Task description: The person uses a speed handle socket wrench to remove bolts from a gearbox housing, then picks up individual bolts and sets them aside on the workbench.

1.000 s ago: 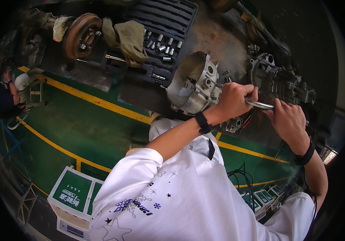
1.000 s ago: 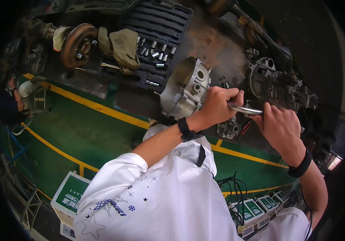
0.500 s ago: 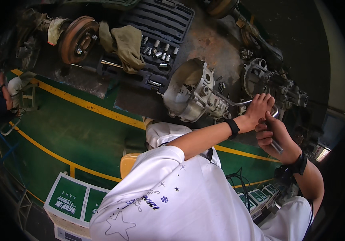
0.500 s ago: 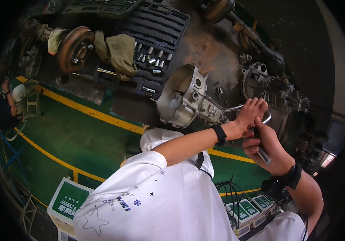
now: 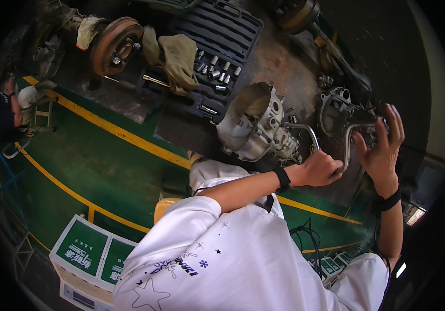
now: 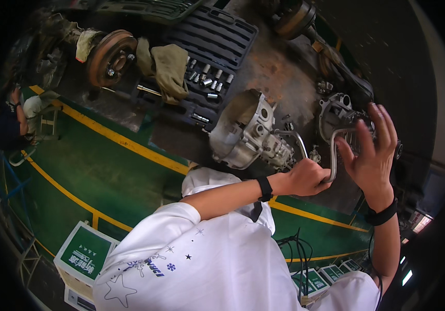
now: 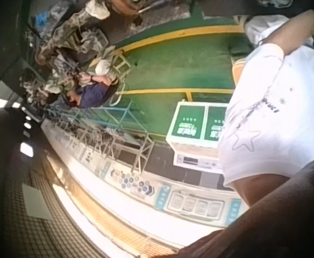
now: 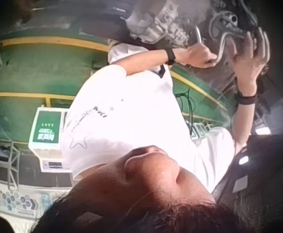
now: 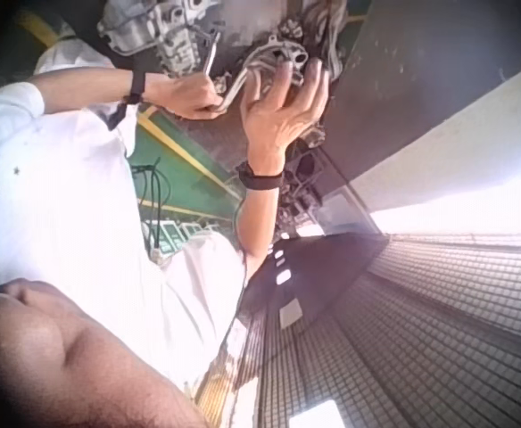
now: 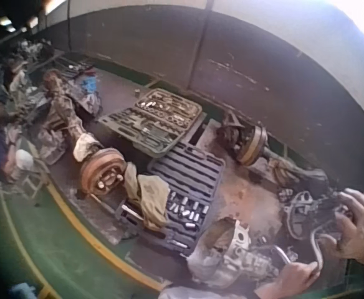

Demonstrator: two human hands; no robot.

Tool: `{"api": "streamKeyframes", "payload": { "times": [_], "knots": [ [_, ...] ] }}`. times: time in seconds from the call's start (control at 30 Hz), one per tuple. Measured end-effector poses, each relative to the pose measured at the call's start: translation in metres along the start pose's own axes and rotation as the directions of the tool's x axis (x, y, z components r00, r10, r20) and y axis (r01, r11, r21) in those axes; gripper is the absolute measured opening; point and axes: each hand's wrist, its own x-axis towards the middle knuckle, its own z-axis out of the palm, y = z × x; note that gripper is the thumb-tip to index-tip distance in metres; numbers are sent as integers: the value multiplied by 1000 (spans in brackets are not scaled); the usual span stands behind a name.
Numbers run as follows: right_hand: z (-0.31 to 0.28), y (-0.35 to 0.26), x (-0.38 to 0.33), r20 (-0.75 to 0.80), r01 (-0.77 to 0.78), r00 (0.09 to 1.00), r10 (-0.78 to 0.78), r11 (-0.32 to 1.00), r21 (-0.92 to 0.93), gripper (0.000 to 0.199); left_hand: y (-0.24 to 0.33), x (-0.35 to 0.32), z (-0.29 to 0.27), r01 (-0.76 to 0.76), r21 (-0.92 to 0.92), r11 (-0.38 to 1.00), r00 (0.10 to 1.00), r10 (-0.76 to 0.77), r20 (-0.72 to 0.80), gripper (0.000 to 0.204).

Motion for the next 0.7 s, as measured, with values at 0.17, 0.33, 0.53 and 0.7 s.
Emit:
{"api": "streamKeyframes", "payload": {
  "times": [0.17, 0.33, 0.53, 0.7],
  "knots": [
    [-3, 12, -8, 184, 405, 906, -381, 907, -116, 34, 2, -20, 1, -75, 20, 997, 996, 74, 56, 21],
    [-7, 19, -24, 338, 411, 880, -333, 891, -193, 37, 2, -39, -40, -71, -36, 997, 993, 74, 94, 25],
    [-13, 29, -39, 398, 288, 893, -211, 946, -146, 27, 7, -23, -60, 47, -62, 997, 998, -50, -44, 30],
    [-24, -4, -55, 355, 315, 907, -226, 924, -216, 20, -28, 77, -104, 305, -29, 952, 907, -299, -298, 38]
  ]
}}
